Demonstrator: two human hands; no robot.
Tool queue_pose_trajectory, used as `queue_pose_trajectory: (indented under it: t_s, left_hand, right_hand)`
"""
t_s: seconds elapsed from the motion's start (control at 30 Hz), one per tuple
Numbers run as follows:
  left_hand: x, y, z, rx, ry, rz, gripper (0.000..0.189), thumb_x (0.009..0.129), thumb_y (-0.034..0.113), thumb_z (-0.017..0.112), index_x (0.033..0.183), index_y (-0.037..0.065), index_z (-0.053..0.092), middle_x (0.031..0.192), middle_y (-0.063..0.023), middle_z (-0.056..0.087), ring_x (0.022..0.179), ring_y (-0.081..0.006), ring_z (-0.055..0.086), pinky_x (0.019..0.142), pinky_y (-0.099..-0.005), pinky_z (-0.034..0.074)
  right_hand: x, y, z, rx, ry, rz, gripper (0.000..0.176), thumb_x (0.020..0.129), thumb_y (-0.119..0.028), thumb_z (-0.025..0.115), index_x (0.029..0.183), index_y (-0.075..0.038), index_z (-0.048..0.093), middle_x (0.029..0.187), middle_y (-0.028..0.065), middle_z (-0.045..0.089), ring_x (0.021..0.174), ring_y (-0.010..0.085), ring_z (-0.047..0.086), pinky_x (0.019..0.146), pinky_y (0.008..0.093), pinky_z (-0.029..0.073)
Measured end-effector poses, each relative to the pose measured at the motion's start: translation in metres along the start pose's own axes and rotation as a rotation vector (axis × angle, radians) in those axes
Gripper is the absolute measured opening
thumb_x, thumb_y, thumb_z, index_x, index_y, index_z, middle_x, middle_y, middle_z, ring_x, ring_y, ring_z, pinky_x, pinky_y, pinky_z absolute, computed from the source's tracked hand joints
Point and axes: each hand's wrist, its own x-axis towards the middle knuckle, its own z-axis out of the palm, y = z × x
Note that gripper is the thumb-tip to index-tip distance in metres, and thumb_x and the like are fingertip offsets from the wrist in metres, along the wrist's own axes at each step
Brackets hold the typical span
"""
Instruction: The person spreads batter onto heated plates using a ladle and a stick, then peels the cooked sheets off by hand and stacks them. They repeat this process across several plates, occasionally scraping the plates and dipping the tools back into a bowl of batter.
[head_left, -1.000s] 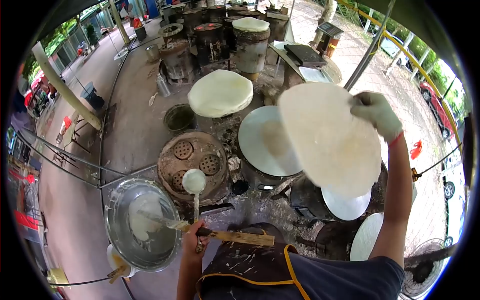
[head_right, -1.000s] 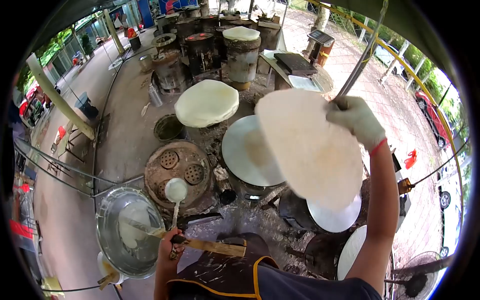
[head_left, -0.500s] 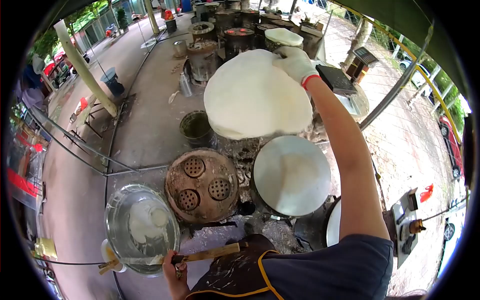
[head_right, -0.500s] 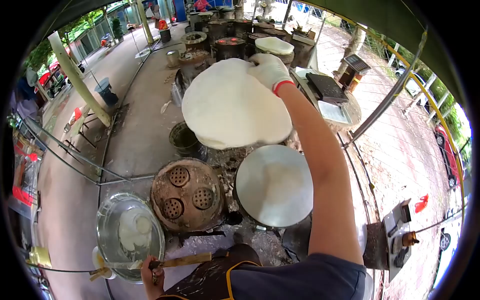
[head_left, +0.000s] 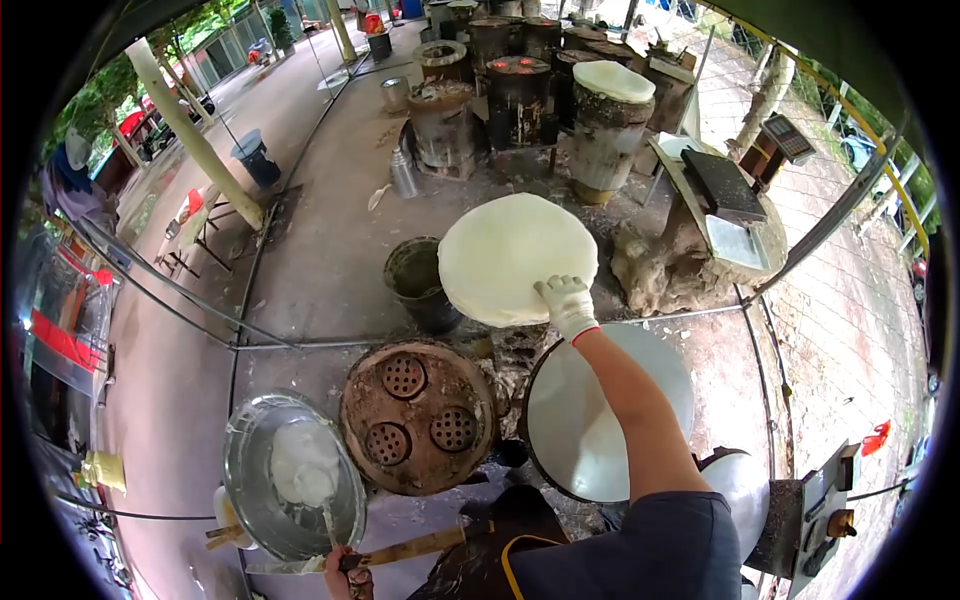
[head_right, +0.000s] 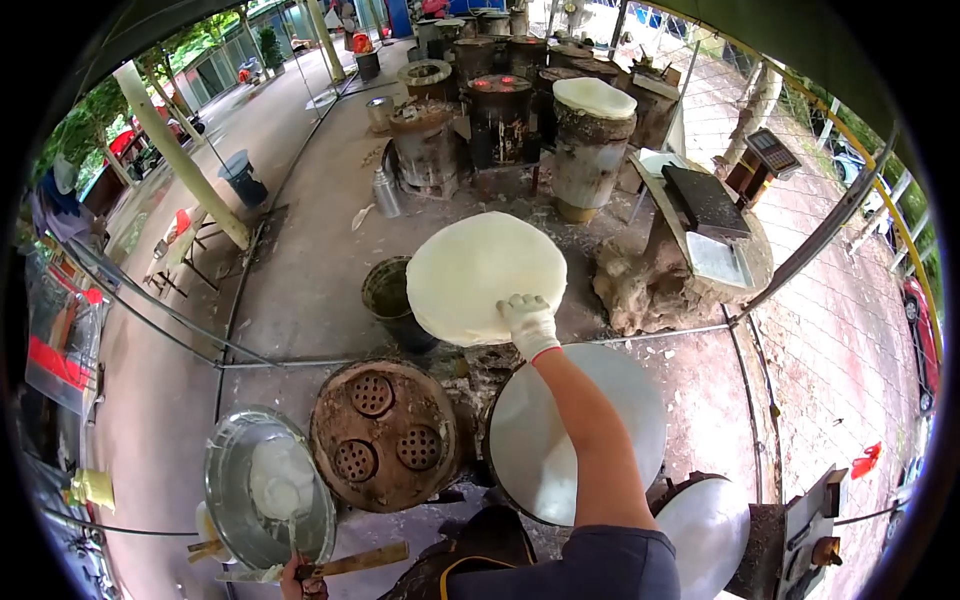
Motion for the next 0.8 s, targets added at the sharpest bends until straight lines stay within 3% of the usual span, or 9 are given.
queue_pose_trajectory:
  t_s: [0.17, 0.33, 0.37, 0.47, 0.57, 0.67, 0.8]
  left_hand:
    - [0.001, -0.004, 0.015, 0.067, 0.068, -0.005, 0.023, 0.093, 0.021, 0.057, 0.083, 0.001, 0.053, 0.062, -0.003, 0.042, 0.038, -0.006, 0.029, 0.031, -0.0175, 0.021]
    - [-0.011, -0.001, 0.044, 0.124, -0.073, 0.071, 0.023, 0.092, 0.02, 0.058, 0.087, -0.002, 0.054, 0.067, -0.0039, 0.046, 0.043, -0.0063, 0.033, 0.036, -0.0174, 0.027]
    - [-0.012, -0.001, 0.045, 0.134, -0.107, 0.084, 0.022, 0.092, 0.019, 0.058, 0.088, -0.002, 0.054, 0.068, -0.0038, 0.046, 0.044, -0.0063, 0.034, 0.037, -0.0179, 0.028]
    - [-0.014, -0.014, 0.047, 0.333, -0.193, 0.367, 0.021, 0.094, 0.018, 0.054, 0.088, -0.001, 0.055, 0.069, -0.0034, 0.047, 0.045, -0.0064, 0.035, 0.038, -0.0203, 0.03]
    - [0.024, 0.002, 0.028, -0.058, -0.1, -0.146, 0.019, 0.092, 0.023, 0.055, 0.088, 0.004, 0.053, 0.07, -0.0047, 0.056, 0.04, -0.0102, 0.046, 0.032, -0.0243, 0.041]
    - [0.002, 0.01, 0.045, -0.059, -0.108, -0.153, 0.019, 0.091, 0.023, 0.058, 0.089, 0.006, 0.053, 0.069, -0.003, 0.054, 0.042, -0.0094, 0.045, 0.033, -0.0227, 0.039]
    - [0.009, 0.021, 0.033, 0.017, -0.11, -0.139, 0.018, 0.091, 0.022, 0.058, 0.088, 0.004, 0.054, 0.068, -0.0036, 0.054, 0.042, -0.0095, 0.042, 0.035, -0.0234, 0.037]
  right_hand:
    - [0.005, 0.004, 0.021, 0.062, -0.078, -0.027, 0.028, 0.084, -0.016, 0.051, 0.109, -0.019, 0.063, 0.096, 0.0056, 0.063, 0.096, 0.0238, 0.061, 0.083, 0.0375, 0.048]
    - [0.0, 0.008, 0.01, 0.277, -0.283, -0.122, 0.039, 0.081, -0.018, 0.054, 0.12, -0.018, 0.059, 0.101, 0.0083, 0.064, 0.103, 0.0268, 0.059, 0.09, 0.0389, 0.046]
    - [0.0, 0.008, 0.0, 0.328, -0.39, -0.047, 0.042, 0.082, -0.021, 0.054, 0.123, -0.017, 0.058, 0.102, 0.0096, 0.064, 0.104, 0.0278, 0.058, 0.092, 0.0392, 0.045]
    - [0.004, 0.006, -0.02, 0.458, -0.452, 0.018, 0.04, 0.083, -0.021, 0.054, 0.122, -0.016, 0.059, 0.102, 0.0115, 0.064, 0.104, 0.0278, 0.059, 0.093, 0.0389, 0.045]
    - [0.003, -0.007, -0.024, 0.334, -0.255, -0.005, 0.035, 0.085, -0.023, 0.052, 0.118, -0.014, 0.06, 0.097, 0.0125, 0.063, 0.097, 0.0298, 0.061, 0.089, 0.0394, 0.047]
    - [-0.004, -0.059, -0.048, 0.425, -0.121, 0.08, 0.032, 0.084, -0.025, 0.053, 0.113, -0.015, 0.063, 0.102, 0.0097, 0.066, 0.097, 0.0298, 0.062, 0.086, 0.0391, 0.048]
    - [-0.058, -0.163, -0.112, 0.673, -0.31, -0.175, 0.027, 0.083, -0.032, 0.055, 0.099, -0.013, 0.066, 0.09, 0.01, 0.064, 0.086, 0.0295, 0.061, 0.076, 0.039, 0.051]
